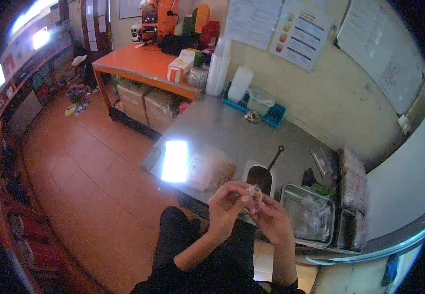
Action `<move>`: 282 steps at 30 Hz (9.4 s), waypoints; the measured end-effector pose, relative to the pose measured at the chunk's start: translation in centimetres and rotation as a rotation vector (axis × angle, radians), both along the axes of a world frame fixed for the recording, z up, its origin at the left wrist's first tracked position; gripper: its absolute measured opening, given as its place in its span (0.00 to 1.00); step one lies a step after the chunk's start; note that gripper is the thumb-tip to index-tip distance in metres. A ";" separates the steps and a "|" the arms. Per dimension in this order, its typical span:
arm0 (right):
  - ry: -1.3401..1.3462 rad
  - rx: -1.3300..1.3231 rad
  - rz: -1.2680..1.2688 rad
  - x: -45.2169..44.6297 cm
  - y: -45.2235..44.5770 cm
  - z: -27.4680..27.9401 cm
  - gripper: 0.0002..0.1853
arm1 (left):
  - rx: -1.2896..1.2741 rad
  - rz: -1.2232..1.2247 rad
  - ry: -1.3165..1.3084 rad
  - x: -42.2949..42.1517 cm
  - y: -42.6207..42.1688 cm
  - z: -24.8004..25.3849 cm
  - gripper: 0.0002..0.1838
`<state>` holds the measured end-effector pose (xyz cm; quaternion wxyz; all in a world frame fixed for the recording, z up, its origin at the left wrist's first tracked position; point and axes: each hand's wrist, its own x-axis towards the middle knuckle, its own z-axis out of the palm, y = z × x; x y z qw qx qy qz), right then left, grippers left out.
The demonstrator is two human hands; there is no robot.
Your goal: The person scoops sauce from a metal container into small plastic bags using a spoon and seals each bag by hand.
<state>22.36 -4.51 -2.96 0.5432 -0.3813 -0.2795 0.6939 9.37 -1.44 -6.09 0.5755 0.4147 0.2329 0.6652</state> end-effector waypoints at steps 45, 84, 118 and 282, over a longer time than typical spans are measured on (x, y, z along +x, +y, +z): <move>-0.823 0.463 -0.035 -8.0 -0.5 -3.4 0.05 | -0.327 0.213 0.315 -10.2 -2.4 -1.7 0.04; -1.174 0.735 -0.283 -7.8 -1.0 -0.4 0.04 | -0.175 0.115 0.319 -6.6 -3.7 -0.5 0.03; -1.421 0.226 -0.643 9.4 -4.1 -2.0 0.06 | -0.018 -0.019 0.964 -5.5 4.2 -4.0 0.09; -1.377 1.161 -0.361 5.0 -1.4 5.7 0.09 | -0.255 -0.293 -0.163 2.1 1.0 -0.9 0.18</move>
